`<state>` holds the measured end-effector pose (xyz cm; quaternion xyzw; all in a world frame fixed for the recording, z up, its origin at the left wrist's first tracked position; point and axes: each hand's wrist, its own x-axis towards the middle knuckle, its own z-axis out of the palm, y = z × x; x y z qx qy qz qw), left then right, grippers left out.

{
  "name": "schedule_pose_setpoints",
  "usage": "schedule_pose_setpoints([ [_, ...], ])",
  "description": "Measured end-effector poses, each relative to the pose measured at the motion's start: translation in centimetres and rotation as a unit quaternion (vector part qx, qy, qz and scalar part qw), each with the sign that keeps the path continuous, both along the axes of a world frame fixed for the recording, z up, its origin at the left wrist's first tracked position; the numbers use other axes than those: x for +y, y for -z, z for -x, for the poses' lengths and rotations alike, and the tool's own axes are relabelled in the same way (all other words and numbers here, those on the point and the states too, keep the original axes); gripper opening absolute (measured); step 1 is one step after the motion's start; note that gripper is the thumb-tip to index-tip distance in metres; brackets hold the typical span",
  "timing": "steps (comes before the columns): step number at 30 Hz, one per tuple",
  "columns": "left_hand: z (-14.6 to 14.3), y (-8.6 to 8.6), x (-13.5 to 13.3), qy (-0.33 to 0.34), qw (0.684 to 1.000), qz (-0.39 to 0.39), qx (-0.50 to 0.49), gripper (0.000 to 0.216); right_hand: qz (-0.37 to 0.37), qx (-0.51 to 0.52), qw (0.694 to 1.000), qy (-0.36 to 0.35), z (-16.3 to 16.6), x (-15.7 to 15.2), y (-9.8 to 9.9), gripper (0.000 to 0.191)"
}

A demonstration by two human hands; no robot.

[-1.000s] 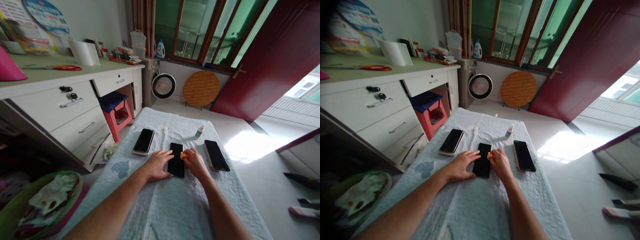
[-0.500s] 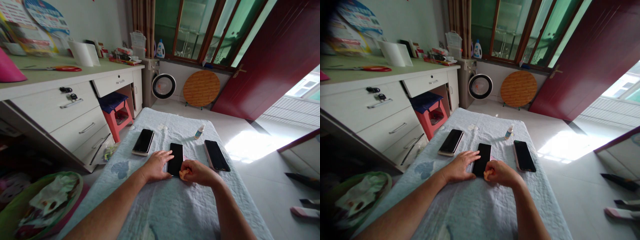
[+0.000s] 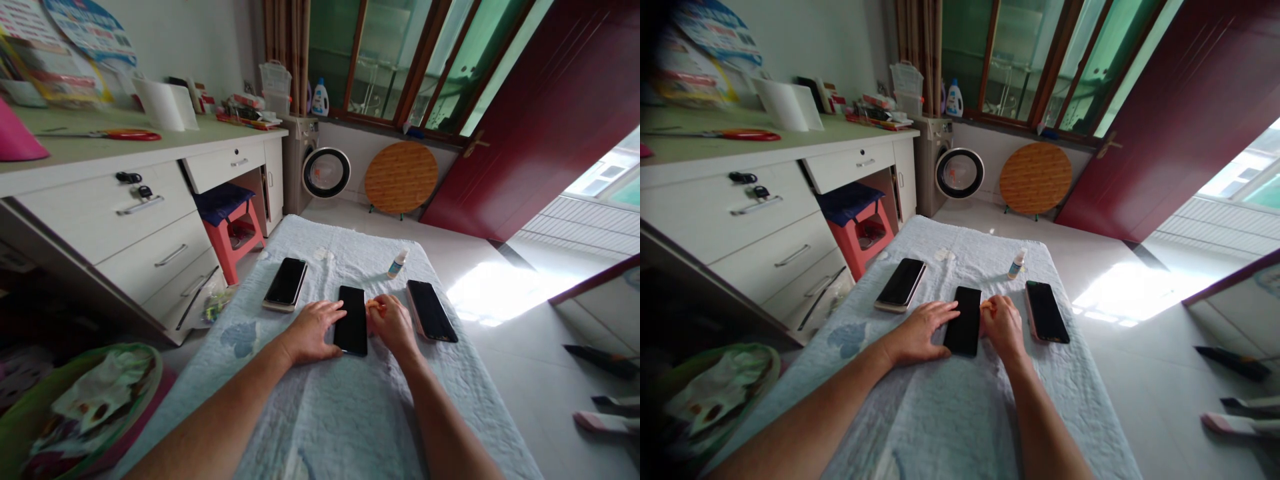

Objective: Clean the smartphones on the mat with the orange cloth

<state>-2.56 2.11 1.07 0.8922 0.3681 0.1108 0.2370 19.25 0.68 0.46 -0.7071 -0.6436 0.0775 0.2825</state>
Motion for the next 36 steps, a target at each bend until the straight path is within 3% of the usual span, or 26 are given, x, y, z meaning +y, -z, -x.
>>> schedule_pose_setpoints([
  [6,0.0,0.0,0.0,-0.001,1.000,0.005,-0.003,0.078,0.027,0.016,0.999,-0.028,0.6,0.2,0.4,0.022],
  [14,0.1,0.1,0.0,-0.003,1.000,0.004,-0.006,0.078,0.114,-0.053,0.991,-0.053,0.7,-1.1,-1.7,0.022],
  [19,0.1,0.2,0.0,-0.002,1.000,0.002,-0.005,0.079,0.170,-0.026,0.983,-0.068,1.1,-1.8,-2.7,0.016],
  [36,0.1,-0.5,0.0,0.001,1.000,0.015,-0.005,0.079,0.091,-0.018,0.995,0.026,1.2,2.6,-1.2,0.022],
])
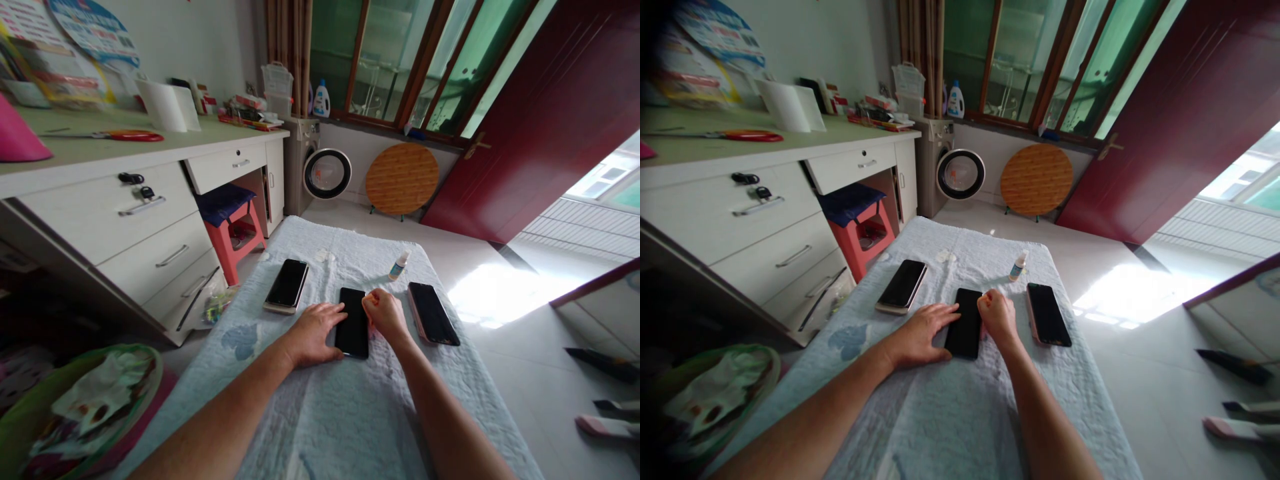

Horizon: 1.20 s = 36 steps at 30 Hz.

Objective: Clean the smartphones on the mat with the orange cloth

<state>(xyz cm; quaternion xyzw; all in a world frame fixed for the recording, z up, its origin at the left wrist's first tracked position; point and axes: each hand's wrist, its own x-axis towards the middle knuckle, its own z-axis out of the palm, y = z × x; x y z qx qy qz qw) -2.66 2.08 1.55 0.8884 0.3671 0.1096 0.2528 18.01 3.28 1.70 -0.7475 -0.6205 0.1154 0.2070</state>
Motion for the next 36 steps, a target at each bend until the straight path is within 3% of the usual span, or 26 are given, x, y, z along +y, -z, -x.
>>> schedule_pose_setpoints([
  [13,0.0,0.3,0.1,0.002,1.000,-0.015,-0.002,0.079,-0.029,0.001,1.000,-0.005,-0.3,3.5,1.5,0.022],
  [24,-0.1,0.4,0.0,-0.005,1.000,-0.014,-0.010,0.077,-0.031,0.019,0.999,-0.009,-0.5,2.0,1.2,0.025],
  [36,0.0,0.6,0.0,-0.006,1.000,-0.015,-0.008,0.079,0.006,0.057,0.998,-0.013,0.2,-1.5,0.0,0.024],
])
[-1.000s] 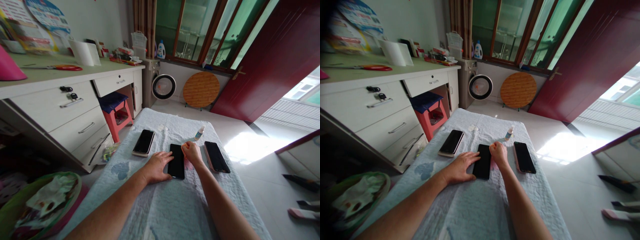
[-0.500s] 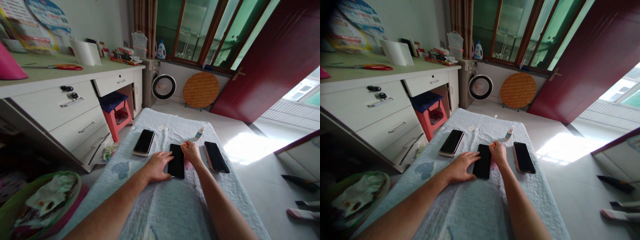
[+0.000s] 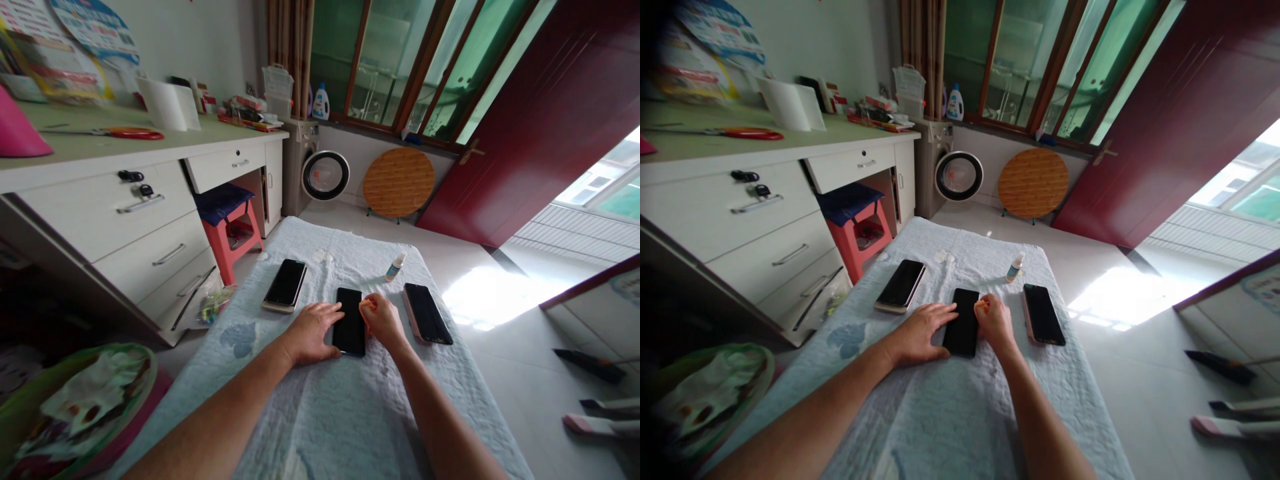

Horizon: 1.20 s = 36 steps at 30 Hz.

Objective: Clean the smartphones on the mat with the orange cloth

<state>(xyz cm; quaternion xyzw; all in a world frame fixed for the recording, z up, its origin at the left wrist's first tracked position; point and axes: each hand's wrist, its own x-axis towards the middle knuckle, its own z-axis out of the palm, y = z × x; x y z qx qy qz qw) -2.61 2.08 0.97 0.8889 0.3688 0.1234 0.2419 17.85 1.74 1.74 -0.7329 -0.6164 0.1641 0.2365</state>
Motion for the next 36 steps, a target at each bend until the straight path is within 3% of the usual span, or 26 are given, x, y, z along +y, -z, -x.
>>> schedule_pose_setpoints([
  [17,-0.1,0.3,-0.1,-0.006,1.000,-0.020,0.002,0.077,0.041,0.087,0.995,0.008,1.1,-5.2,-1.1,0.024],
  [36,-0.1,0.3,0.0,-0.002,1.000,-0.024,0.015,0.079,0.060,0.099,0.993,0.003,1.6,-8.0,-1.4,0.026],
])
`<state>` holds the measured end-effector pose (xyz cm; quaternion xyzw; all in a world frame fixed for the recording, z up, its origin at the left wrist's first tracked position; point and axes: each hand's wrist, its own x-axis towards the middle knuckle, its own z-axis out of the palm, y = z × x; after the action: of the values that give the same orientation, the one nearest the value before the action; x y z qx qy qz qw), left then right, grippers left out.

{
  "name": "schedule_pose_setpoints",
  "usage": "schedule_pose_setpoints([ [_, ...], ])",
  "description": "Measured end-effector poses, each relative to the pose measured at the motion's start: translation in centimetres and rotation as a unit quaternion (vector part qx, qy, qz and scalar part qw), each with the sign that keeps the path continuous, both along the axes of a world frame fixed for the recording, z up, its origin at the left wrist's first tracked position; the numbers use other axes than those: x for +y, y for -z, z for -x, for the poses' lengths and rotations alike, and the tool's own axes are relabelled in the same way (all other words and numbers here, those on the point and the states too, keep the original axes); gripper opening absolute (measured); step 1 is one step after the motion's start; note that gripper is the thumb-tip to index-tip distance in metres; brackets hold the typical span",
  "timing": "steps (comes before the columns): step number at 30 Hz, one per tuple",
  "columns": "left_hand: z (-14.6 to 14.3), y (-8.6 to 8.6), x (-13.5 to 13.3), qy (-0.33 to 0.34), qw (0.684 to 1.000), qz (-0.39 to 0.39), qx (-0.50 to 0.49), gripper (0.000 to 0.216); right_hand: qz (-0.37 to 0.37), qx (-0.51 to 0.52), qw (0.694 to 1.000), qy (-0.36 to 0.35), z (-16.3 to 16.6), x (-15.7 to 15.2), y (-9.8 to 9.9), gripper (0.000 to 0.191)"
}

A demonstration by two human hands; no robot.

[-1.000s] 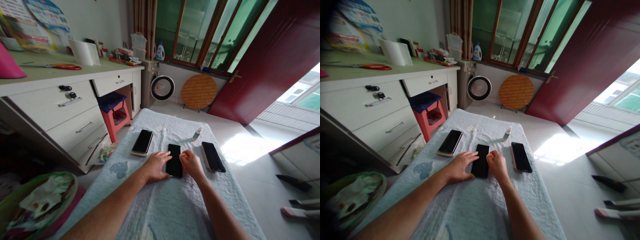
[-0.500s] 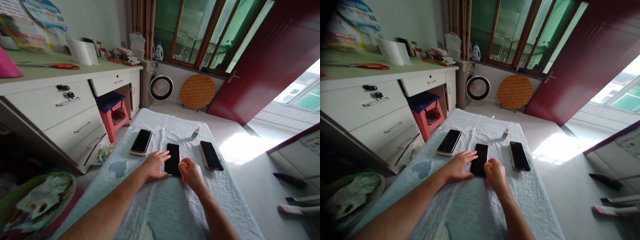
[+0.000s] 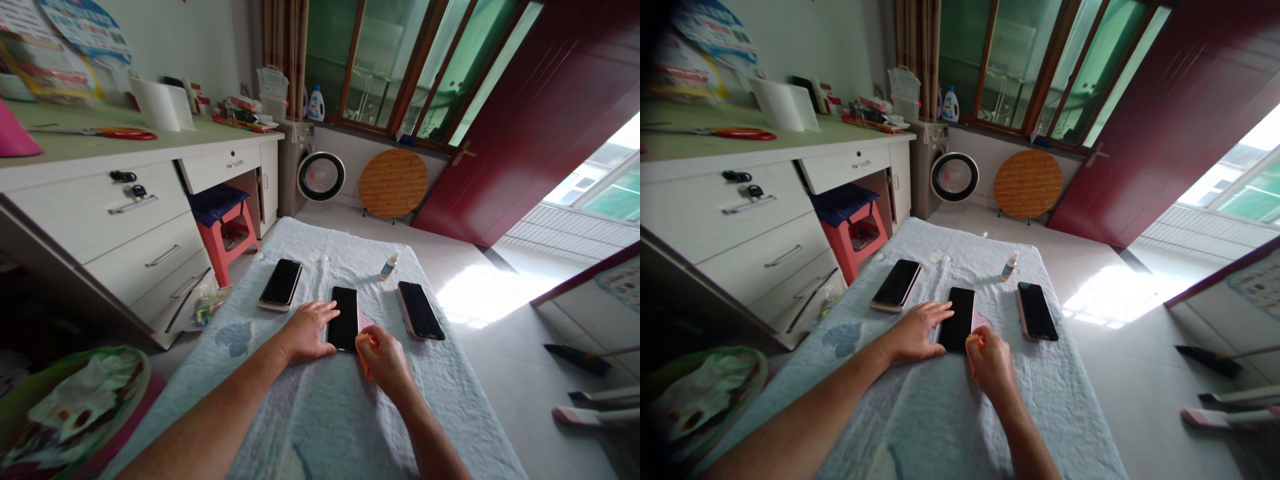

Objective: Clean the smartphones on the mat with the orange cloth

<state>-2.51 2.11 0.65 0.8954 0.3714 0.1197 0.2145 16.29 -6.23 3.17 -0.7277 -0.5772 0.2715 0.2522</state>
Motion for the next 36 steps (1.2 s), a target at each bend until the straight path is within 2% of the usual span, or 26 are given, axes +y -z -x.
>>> schedule_pose_setpoints([
  [8,0.0,0.1,0.0,0.001,1.000,0.002,0.000,0.079,0.000,-0.023,1.000,-0.021,0.0,-0.6,0.5,0.023],
  [13,0.0,0.1,0.0,0.001,1.000,0.004,0.001,0.078,-0.046,-0.125,0.988,-0.077,0.1,-0.4,0.9,0.014],
  [16,-0.1,0.0,0.0,0.000,1.000,0.010,0.003,0.078,-0.041,-0.167,0.978,-0.114,0.2,0.3,0.7,0.014],
  [20,0.0,0.0,-0.1,0.001,1.000,0.015,0.000,0.077,-0.030,-0.185,0.972,-0.138,0.0,2.0,0.3,0.016],
  [25,0.2,0.3,-0.2,0.006,1.000,0.017,-0.019,0.078,-0.068,-0.175,0.973,-0.137,-0.7,5.1,0.6,0.018],
  [33,0.0,0.3,-0.2,-0.002,0.999,-0.003,-0.032,0.088,-0.099,-0.176,0.974,-0.106,-2.0,9.8,2.0,0.017],
  [36,-0.2,0.3,-0.3,-0.014,0.999,-0.007,-0.038,0.087,-0.109,-0.170,0.977,-0.074,-2.2,11.2,2.3,0.020],
])
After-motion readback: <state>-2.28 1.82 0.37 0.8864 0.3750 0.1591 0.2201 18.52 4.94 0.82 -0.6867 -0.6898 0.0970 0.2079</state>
